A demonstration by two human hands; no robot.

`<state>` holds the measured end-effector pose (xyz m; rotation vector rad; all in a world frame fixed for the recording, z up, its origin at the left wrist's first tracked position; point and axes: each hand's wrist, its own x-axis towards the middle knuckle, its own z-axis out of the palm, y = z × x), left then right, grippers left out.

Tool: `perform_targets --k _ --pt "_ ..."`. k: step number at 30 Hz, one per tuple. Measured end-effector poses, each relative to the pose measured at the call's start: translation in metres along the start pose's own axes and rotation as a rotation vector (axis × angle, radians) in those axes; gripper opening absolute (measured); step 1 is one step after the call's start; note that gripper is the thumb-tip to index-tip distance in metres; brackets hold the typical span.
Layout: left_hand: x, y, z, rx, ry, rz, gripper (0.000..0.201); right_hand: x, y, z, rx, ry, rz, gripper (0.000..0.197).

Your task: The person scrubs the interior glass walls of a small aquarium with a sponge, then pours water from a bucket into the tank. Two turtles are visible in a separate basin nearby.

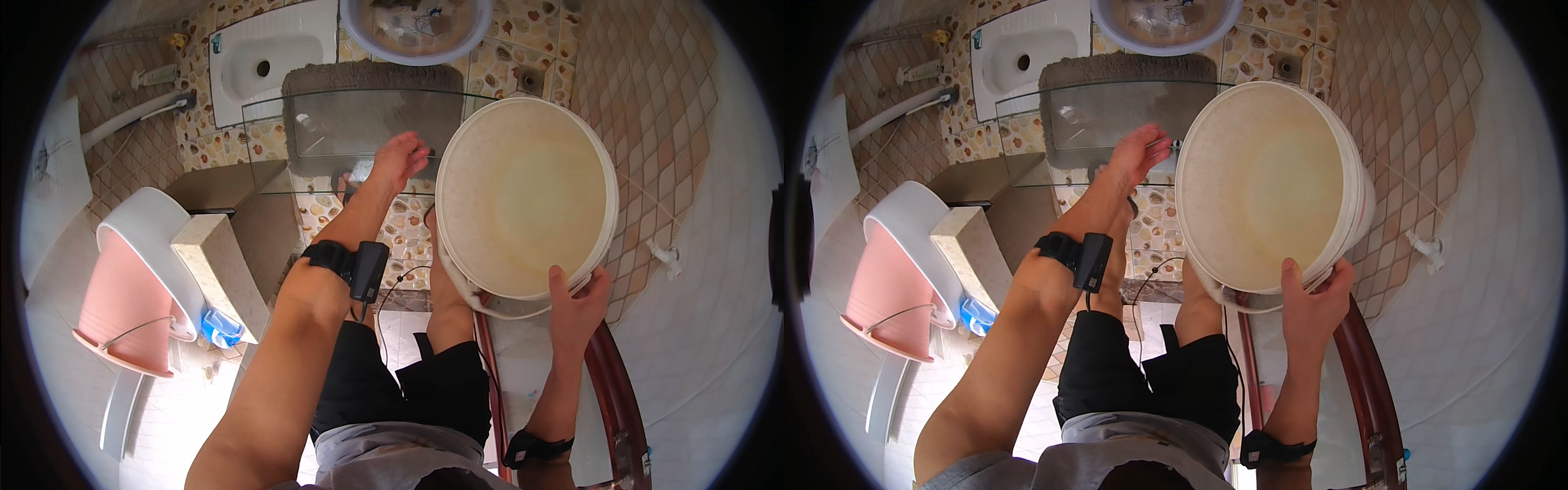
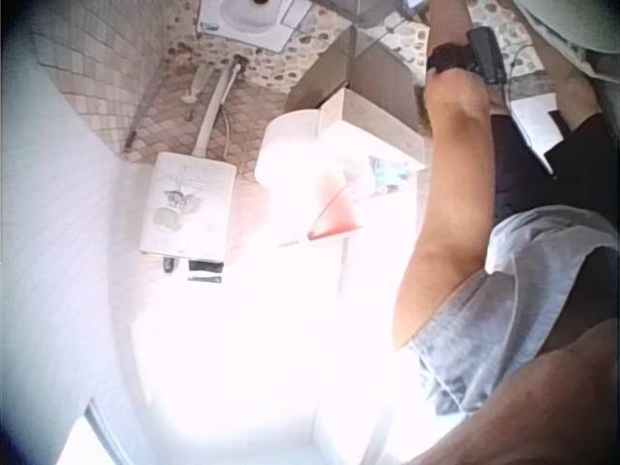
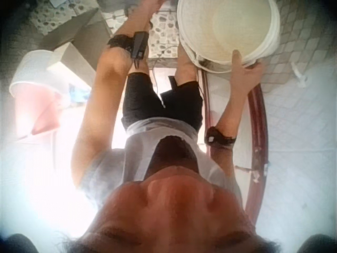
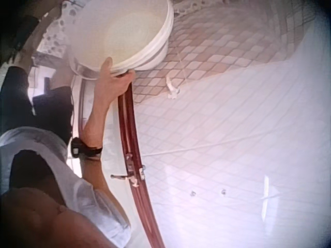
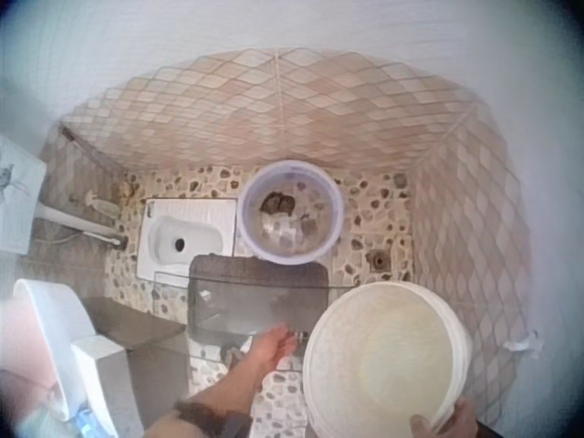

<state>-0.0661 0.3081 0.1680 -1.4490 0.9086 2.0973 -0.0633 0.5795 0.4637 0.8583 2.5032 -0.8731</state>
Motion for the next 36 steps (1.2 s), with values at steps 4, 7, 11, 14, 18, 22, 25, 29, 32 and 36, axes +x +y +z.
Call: perform_targets --k 4,7,11,14,18,22,25,29,32,36 --pt "0.034 -0.004 0.01 -0.012 -0.047 -0.017 0.038 -0.004 -0.015 0.015 -0.07 0.036 -0.079 0.057" --pt "0.056 -0.01 0.017 0.008 -0.063 -0.036 0.038 -0.01 -0.025 0.023 -0.098 0.011 -0.106 0.063" --pt "0.076 -0.018 0.019 0.027 -0.064 -0.045 0.038 -0.02 -0.033 0.033 -0.109 -0.043 -0.178 0.055" --pt "0.083 -0.024 0.016 0.047 -0.045 -0.043 0.037 -0.023 -0.036 0.04 -0.096 -0.065 -0.177 0.058" --pt "0.088 -0.028 0.014 0.052 -0.041 -0.045 0.036 -0.026 -0.041 0.045 -0.081 -0.101 -0.193 0.061" --pt "0.096 -0.033 0.014 0.022 -0.01 -0.015 0.035 -0.032 -0.046 0.05 -0.089 -0.144 -0.212 0.063" --pt "0.111 -0.037 0.007 0.057 0.026 -0.02 0.034 -0.032 -0.048 0.057 -0.094 -0.097 -0.236 0.07" --pt "0.138 -0.035 -0.015 0.037 -0.126 -0.075 0.034 -0.032 -0.051 0.063 -0.115 -0.086 -0.265 0.067" --pt "0.144 -0.037 -0.013 0.224 -0.07 -0.066 0.031 -0.033 -0.053 0.065 -0.111 -0.119 -0.265 0.061" --pt "0.131 -0.028 -0.002 0.351 -0.018 0.022 0.034 -0.033 -0.054 0.067 -0.101 -0.119 -0.28 0.06"
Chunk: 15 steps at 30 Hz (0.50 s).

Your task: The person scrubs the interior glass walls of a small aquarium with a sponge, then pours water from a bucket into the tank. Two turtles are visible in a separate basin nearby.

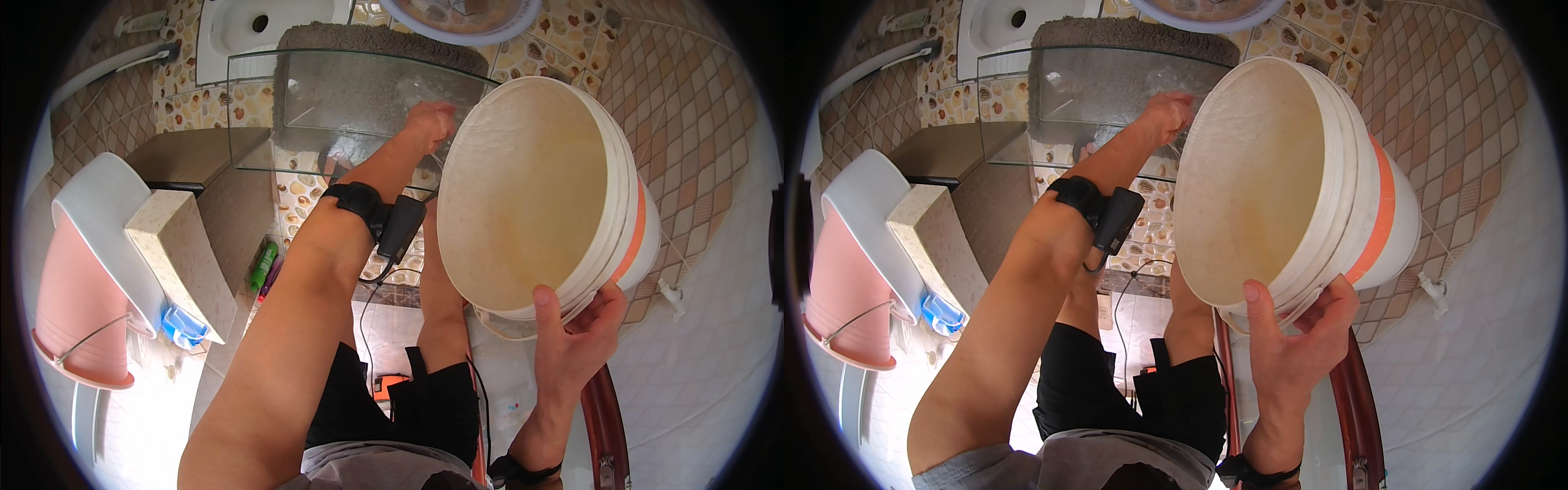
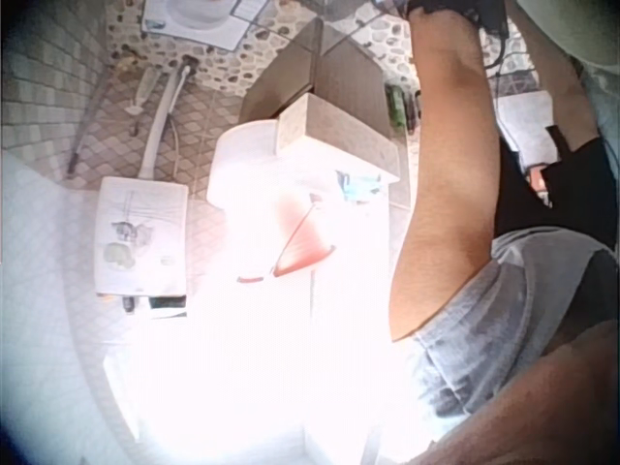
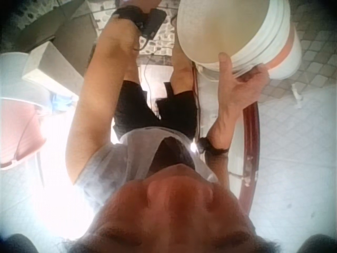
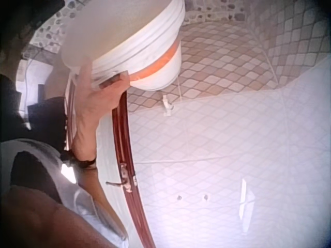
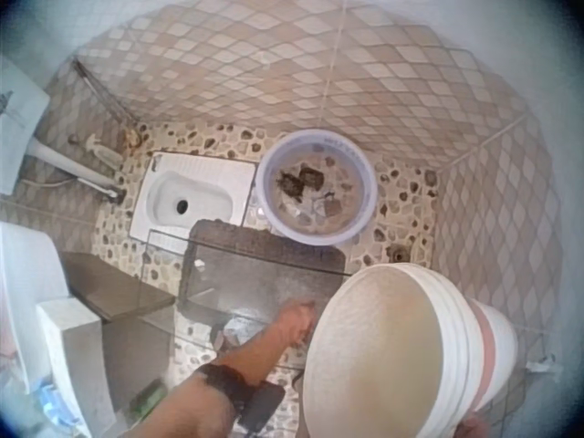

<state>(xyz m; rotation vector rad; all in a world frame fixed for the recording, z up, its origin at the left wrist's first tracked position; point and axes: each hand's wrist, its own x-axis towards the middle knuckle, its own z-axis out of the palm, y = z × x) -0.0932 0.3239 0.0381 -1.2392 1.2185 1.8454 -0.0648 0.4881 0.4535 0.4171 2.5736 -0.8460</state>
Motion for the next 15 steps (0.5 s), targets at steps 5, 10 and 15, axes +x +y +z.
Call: perform_targets --k 5,10,15 --pt "-0.018 0.018 -0.006 -0.154 -0.095 -0.071 0.04 0.005 0.005 -0.003 0.017 0.039 -0.037 0.066" --pt "-0.03 0.014 -0.027 -0.392 -0.119 -0.046 0.041 0.007 0.009 -0.012 0.077 0.028 -0.006 0.065" --pt "-0.035 0.008 -0.042 -0.522 -0.114 -0.015 0.045 0.009 0.011 -0.016 0.065 0.029 0.006 0.065"
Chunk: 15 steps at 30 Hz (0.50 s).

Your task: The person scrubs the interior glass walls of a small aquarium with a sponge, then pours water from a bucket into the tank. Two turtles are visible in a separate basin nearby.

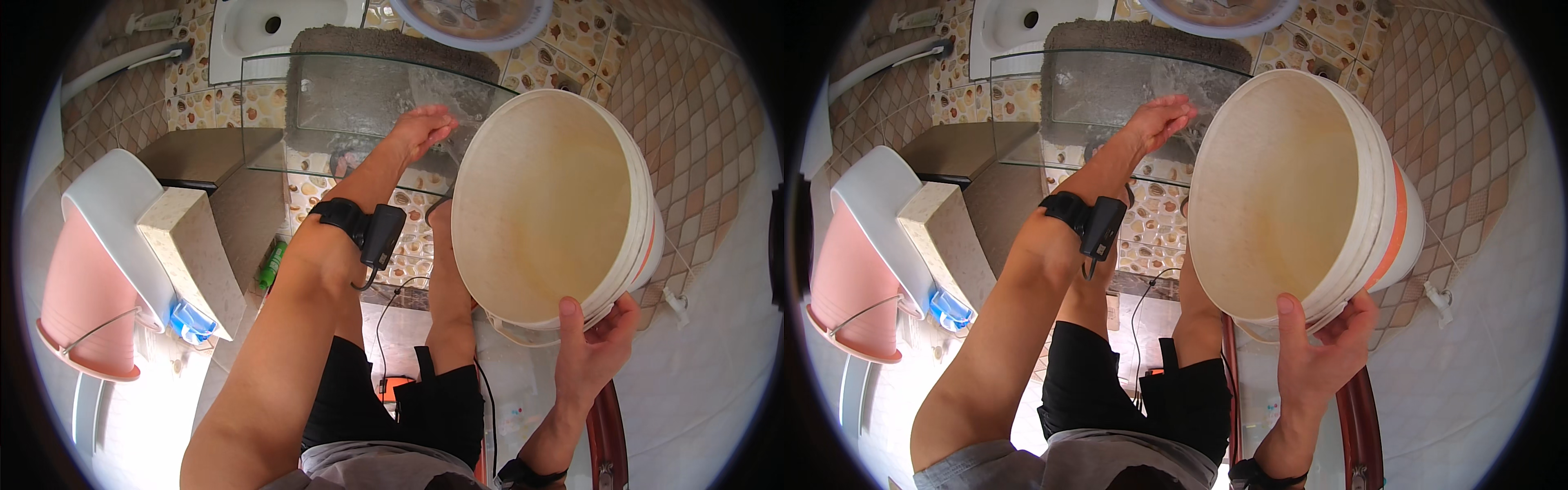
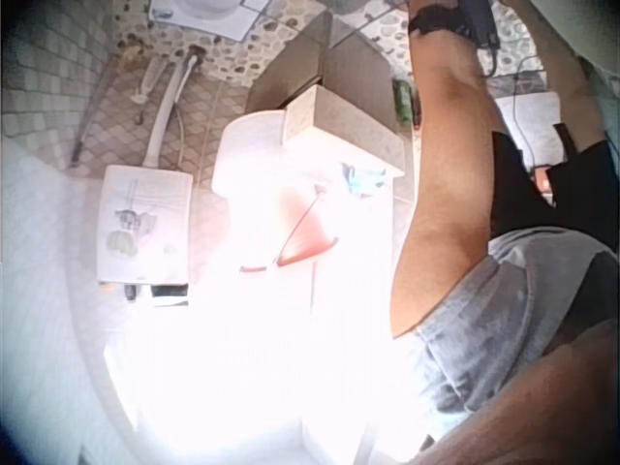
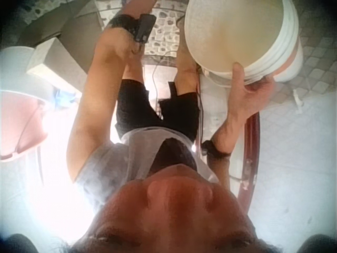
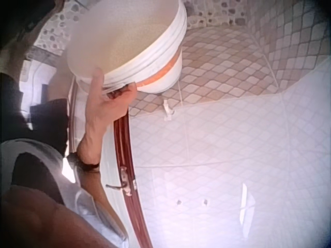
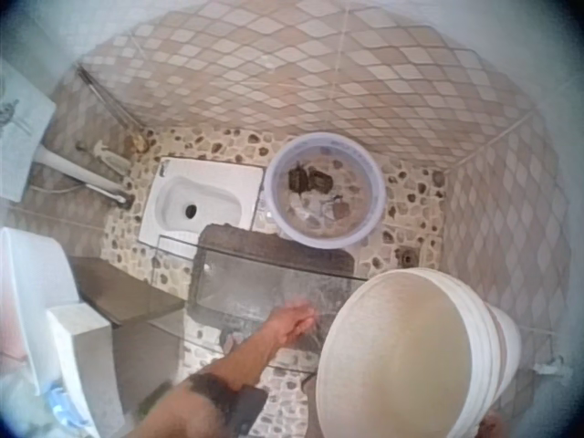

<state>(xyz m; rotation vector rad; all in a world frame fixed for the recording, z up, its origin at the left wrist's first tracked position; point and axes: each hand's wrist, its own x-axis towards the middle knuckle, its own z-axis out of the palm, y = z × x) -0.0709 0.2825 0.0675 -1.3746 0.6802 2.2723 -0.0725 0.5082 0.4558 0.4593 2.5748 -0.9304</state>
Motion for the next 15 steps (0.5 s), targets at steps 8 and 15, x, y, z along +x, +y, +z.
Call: perform_targets --k 8,15 --pt "0.007 -0.006 0.005 -0.091 -0.058 -0.008 0.043 0.0 -0.001 -0.008 -0.002 -0.052 0.051 0.057" --pt "0.012 -0.009 0.005 0.069 0.0 -0.043 0.047 0.001 0.004 -0.005 -0.003 -0.007 0.022 0.066"
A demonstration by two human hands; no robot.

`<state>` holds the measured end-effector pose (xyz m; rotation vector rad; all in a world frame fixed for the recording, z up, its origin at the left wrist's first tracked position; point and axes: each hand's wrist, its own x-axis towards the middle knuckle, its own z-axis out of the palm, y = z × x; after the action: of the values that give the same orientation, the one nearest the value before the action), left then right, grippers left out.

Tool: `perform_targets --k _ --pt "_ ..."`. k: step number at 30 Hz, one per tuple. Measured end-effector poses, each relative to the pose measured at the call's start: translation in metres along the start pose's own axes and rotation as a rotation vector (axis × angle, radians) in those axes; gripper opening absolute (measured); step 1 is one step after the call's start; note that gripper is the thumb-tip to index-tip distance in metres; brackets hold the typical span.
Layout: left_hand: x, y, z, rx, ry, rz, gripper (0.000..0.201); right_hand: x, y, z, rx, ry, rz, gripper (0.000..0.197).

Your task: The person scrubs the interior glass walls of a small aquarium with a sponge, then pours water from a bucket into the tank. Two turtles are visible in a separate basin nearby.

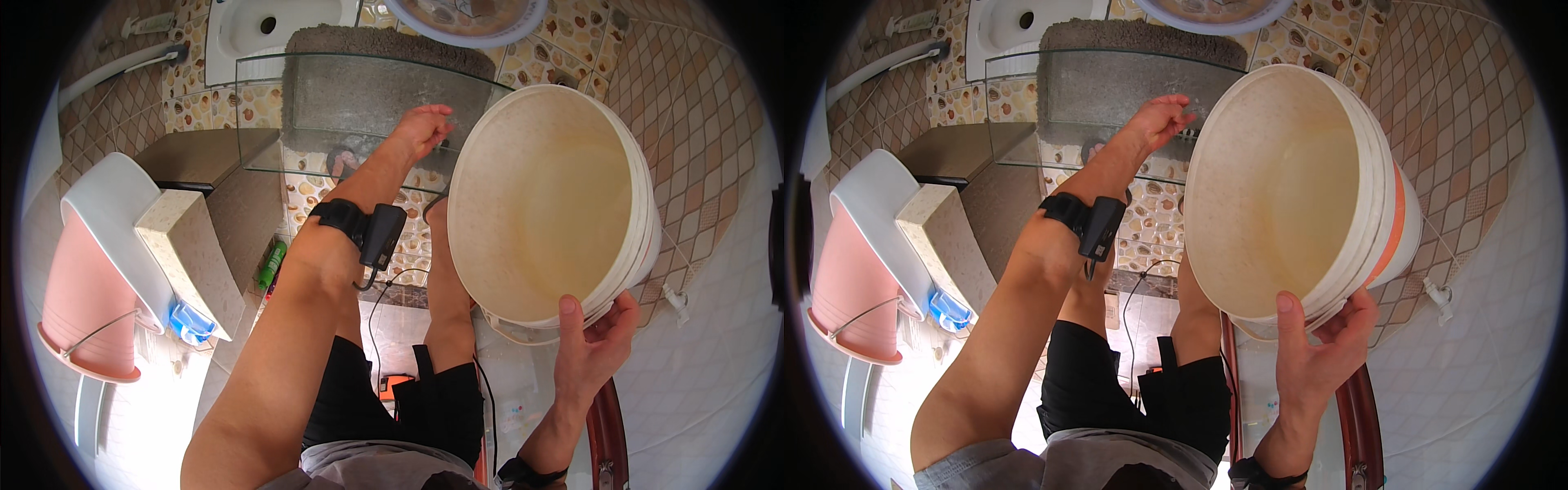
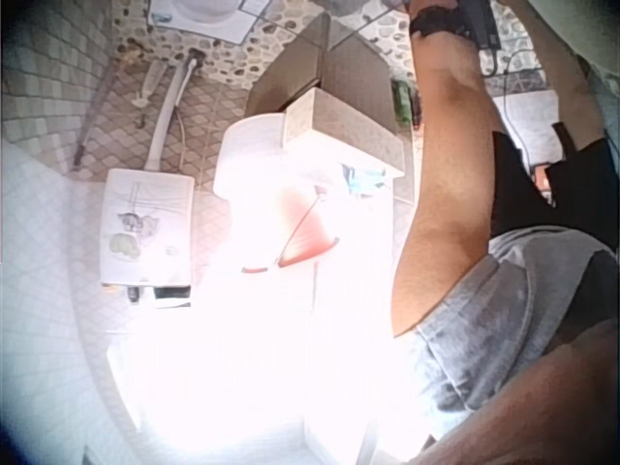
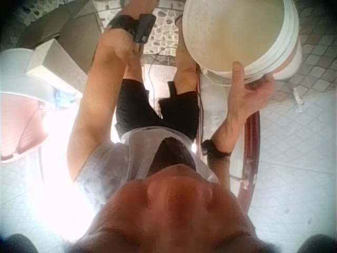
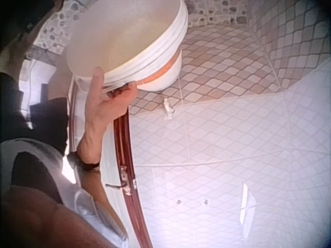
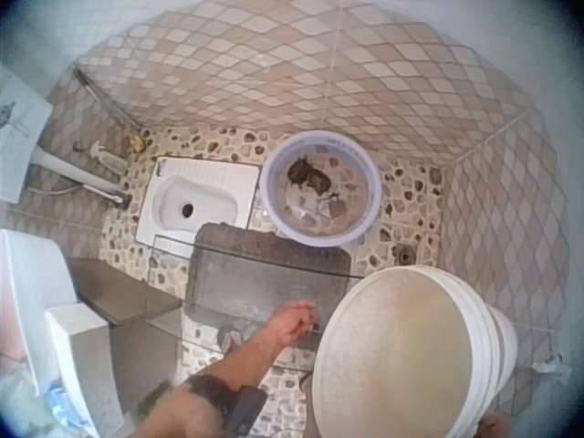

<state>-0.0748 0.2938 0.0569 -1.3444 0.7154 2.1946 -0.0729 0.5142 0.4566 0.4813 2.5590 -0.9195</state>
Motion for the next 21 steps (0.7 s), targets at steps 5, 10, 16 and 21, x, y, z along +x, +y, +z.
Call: perform_targets --k 5,10,16,21 --pt "0.0 -0.005 0.011 -0.03 0.178 0.131 0.033 -0.002 0.0 0.002 -0.008 0.008 -0.004 0.067" --pt "0.005 -0.009 0.031 0.035 0.093 0.072 0.019 -0.008 -0.003 0.01 -0.028 0.006 -0.024 0.07" --pt "0.006 -0.009 0.042 0.271 0.028 -0.004 0.017 -0.011 -0.014 0.026 -0.009 0.001 -0.032 0.073" --pt "0.008 -0.019 0.045 0.131 0.044 -0.042 0.024 -0.008 -0.031 0.032 -0.097 -0.033 0.008 0.062"
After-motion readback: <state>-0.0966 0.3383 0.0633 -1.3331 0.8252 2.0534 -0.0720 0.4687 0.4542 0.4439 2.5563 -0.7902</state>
